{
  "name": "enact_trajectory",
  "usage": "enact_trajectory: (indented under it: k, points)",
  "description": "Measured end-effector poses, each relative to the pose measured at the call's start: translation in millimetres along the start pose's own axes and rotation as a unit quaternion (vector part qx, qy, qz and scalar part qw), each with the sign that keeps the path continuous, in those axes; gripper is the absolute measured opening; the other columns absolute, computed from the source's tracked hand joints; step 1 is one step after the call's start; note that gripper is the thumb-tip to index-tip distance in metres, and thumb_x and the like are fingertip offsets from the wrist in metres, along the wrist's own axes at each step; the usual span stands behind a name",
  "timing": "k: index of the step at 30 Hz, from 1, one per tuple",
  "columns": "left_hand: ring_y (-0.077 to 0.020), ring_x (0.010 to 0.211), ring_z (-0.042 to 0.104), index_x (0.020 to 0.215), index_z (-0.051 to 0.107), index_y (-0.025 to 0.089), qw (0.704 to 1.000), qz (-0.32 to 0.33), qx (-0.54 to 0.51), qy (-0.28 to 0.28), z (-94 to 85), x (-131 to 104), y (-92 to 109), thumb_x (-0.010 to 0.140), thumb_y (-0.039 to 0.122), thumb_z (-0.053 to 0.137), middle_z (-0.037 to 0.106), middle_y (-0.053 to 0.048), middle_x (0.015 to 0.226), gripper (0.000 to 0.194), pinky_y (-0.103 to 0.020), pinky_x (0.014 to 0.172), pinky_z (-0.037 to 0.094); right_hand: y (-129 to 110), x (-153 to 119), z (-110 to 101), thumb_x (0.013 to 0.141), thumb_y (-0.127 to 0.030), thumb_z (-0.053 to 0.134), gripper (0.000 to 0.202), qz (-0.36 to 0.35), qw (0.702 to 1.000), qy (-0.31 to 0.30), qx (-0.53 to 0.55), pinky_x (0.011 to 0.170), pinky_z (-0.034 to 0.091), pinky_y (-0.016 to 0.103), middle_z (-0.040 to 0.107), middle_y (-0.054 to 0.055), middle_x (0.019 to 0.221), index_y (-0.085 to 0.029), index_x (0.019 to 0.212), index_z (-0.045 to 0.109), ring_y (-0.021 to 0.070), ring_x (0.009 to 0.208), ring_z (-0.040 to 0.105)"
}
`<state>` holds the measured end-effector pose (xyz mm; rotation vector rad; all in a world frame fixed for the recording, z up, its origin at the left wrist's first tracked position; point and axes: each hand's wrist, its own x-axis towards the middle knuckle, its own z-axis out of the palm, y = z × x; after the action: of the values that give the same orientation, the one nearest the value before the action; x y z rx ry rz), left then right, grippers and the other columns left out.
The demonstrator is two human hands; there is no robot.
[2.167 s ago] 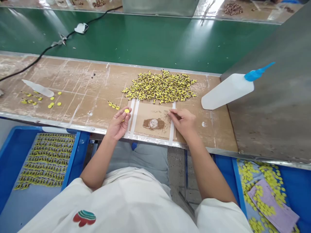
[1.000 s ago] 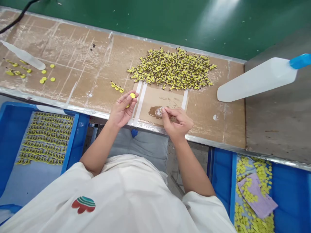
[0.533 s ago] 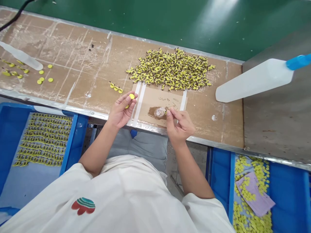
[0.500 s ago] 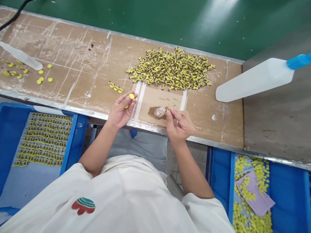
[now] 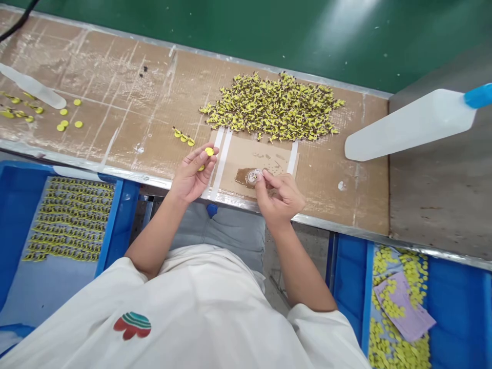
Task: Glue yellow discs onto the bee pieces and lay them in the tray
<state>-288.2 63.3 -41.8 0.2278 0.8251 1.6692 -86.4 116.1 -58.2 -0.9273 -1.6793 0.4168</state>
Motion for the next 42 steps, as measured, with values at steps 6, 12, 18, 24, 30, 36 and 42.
enact_trajectory:
  k: [6, 12, 18, 24, 30, 36, 42]
  points:
    - [-0.0069, 0.086, 0.076, 0.102, 0.078, 0.018, 1.0, -0.003, -0.007, 0.0, -0.6, -0.2, -0.5, 0.086, 0.014, 0.071, 0.079, -0.001, 0.101, 0.018, -0.013, 0.089, 0.057, 0.0, 1.1, 0.4, 0.081, -0.026, 0.076, 0.011, 0.006, 1.0, 0.004, -0.002, 0.06, 0.052, 0.031, 0.069, 0.0, 0.066, -0.022, 0.091, 0.079, 0.0148, 0.059, 0.061]
    - [-0.0095, 0.091, 0.077, 0.103, 0.077, 0.017, 1.0, -0.009, -0.012, 0.011, -0.5, -0.3, -0.5, 0.085, 0.013, 0.072, 0.079, -0.002, 0.102, 0.018, -0.016, 0.094, 0.057, 2.5, -0.1, 0.4, 0.08, -0.023, 0.077, 0.013, 0.013, 1.0, 0.003, 0.011, 0.061, 0.051, 0.031, 0.07, 0.0, 0.068, -0.022, 0.093, 0.079, 0.0145, 0.061, 0.062]
    - [-0.011, 0.097, 0.076, 0.102, 0.078, 0.017, 0.999, -0.015, -0.015, 0.026, 0.9, -0.7, 0.7, 0.085, 0.011, 0.071, 0.079, -0.002, 0.103, 0.019, -0.017, 0.097, 0.056, -0.1, -1.3, 0.5, 0.08, -0.03, 0.078, 0.014, 0.052, 0.999, 0.003, 0.009, 0.063, 0.055, 0.033, 0.071, 0.0, 0.069, -0.022, 0.091, 0.079, 0.0146, 0.061, 0.063]
    - [-0.0068, 0.085, 0.076, 0.1, 0.078, 0.019, 1.0, 0.009, -0.016, 0.0, 7.7, -7.9, -3.6, 0.083, 0.013, 0.074, 0.079, -0.001, 0.101, 0.019, -0.011, 0.085, 0.057, -7.8, 10.3, -2.5, 0.072, -0.034, 0.087, 0.022, 0.232, 0.95, 0.093, 0.185, 0.07, 0.06, 0.029, 0.075, 0.0, 0.077, -0.022, 0.088, 0.079, 0.0127, 0.067, 0.069]
    - [-0.0116, 0.088, 0.077, 0.102, 0.079, 0.02, 0.999, -0.042, -0.009, -0.011, 30.4, -35.1, -16.4, 0.082, 0.024, 0.078, 0.08, -0.003, 0.1, 0.02, -0.015, 0.081, 0.059, -41.9, 22.4, -15.1, 0.069, -0.035, 0.09, 0.024, 0.286, 0.924, 0.061, 0.247, 0.069, 0.063, 0.029, 0.076, -0.003, 0.079, -0.024, 0.087, 0.078, 0.0111, 0.065, 0.069]
    - [-0.0163, 0.095, 0.077, 0.103, 0.079, 0.021, 0.998, -0.059, -0.001, -0.032, 43.7, -52.8, -19.9, 0.081, 0.031, 0.08, 0.08, -0.004, 0.106, 0.024, -0.02, 0.083, 0.059, -76.7, 20.8, -13.5, 0.074, -0.031, 0.087, 0.019, 0.198, 0.964, 0.037, 0.175, 0.073, 0.066, 0.031, 0.078, 0.0, 0.083, -0.022, 0.089, 0.078, 0.0167, 0.074, 0.075]
    - [-0.0188, 0.1, 0.076, 0.103, 0.079, 0.021, 0.997, -0.066, 0.018, -0.044, 43.8, -54.9, -20.9, 0.08, 0.037, 0.08, 0.079, -0.006, 0.111, 0.027, -0.023, 0.087, 0.059, -76.5, 16.8, -4.7, 0.078, -0.03, 0.084, 0.016, 0.138, 0.978, 0.018, 0.158, 0.075, 0.067, 0.035, 0.08, 0.003, 0.089, -0.024, 0.092, 0.079, 0.0195, 0.078, 0.077]
